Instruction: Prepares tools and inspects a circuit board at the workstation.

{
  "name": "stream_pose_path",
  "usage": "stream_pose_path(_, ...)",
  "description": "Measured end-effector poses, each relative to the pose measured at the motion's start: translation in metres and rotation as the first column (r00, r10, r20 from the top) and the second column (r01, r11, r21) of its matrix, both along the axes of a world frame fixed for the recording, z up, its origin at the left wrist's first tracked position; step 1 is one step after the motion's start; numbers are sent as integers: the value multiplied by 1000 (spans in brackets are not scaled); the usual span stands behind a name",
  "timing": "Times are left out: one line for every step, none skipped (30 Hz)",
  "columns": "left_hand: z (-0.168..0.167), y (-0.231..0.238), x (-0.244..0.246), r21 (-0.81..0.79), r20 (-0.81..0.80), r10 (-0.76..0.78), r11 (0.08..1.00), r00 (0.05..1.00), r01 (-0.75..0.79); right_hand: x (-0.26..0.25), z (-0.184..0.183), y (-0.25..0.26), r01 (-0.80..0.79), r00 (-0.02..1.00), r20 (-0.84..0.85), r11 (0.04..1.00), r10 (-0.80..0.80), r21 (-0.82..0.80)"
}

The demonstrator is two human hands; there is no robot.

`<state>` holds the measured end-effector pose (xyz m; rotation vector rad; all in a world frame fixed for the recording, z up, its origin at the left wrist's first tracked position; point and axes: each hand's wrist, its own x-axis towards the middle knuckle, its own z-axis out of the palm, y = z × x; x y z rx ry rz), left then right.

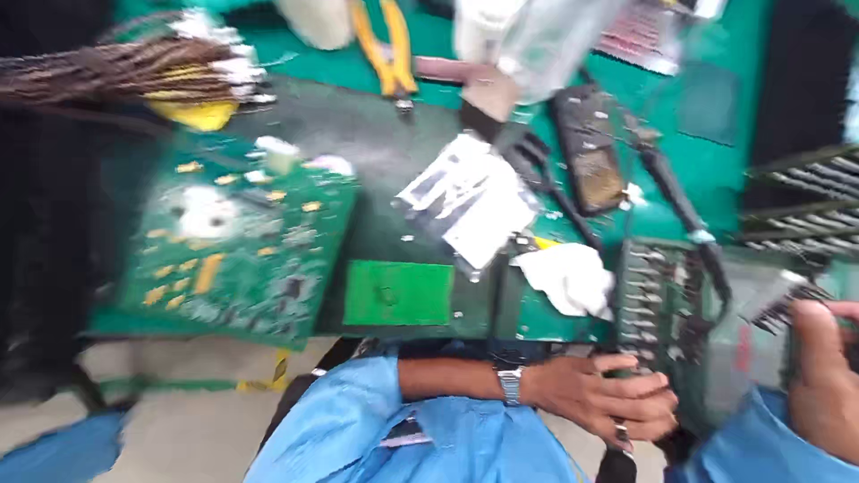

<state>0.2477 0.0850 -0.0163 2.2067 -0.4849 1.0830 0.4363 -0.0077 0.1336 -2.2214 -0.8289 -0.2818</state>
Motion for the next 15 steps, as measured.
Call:
stream_pose_path(2,3,-1,53,30,14,998,999,-16,1,2,-10,10,1000,25,1000,-11,23)
stream_pose_path(9,6,-5,61,56,13,998,998,-16,-5,6,-18,14,999,30,999,-15,51)
stream_pose_path(20,10,-10,16,84,0,1000,996,-1,-14,12,-23,-15,1000,19,995,13,103)
stream_pose_path(34,14,-16,-82,118,-12,996,993,22,-26,19,-28,-75,997,-5,984,77,164)
stream_pose_path(48,17,-21,-227,145,-18,973,989,51,-38,26,-33,-154,985,-39,964,166,215)
stream_pose_path(63,22,-28,-364,136,-11,929,991,61,-52,32,-37,-232,961,-85,937,262,261)
stream_pose_path(77,29,-34,-477,92,-15,877,996,57,-68,36,-38,-295,926,-143,905,351,307)
stream_pose_path(90,37,-41,-573,33,-54,817,998,63,-86,38,-34,-338,881,-204,870,427,360)
stream_pose_path(99,45,-48,-666,-16,-133,741,991,88,-104,36,-25,-361,834,-254,832,490,421)
stream_pose_path(105,50,-57,-749,-45,-241,651,969,127,-123,31,-16,-365,786,-298,796,541,482)
stream_pose_path(107,53,-67,-819,-50,-344,551,938,158,-140,23,-7,-361,743,-330,764,582,535)
stream_pose_path(106,54,-79,-868,-48,-399,471,916,160,-154,14,2,-360,718,-336,738,609,571)
stream_pose_path(103,54,-92,-892,-61,-394,434,917,127,-167,5,9,-358,707,-331,720,625,594)
stream_pose_path(98,54,-104,-903,-81,-351,423,933,81,-179,-4,16,-346,698,-330,703,635,622)
stream_pose_path(94,54,-117,-906,-112,-295,424,949,25,-191,-12,24,-318,688,-341,689,641,652)
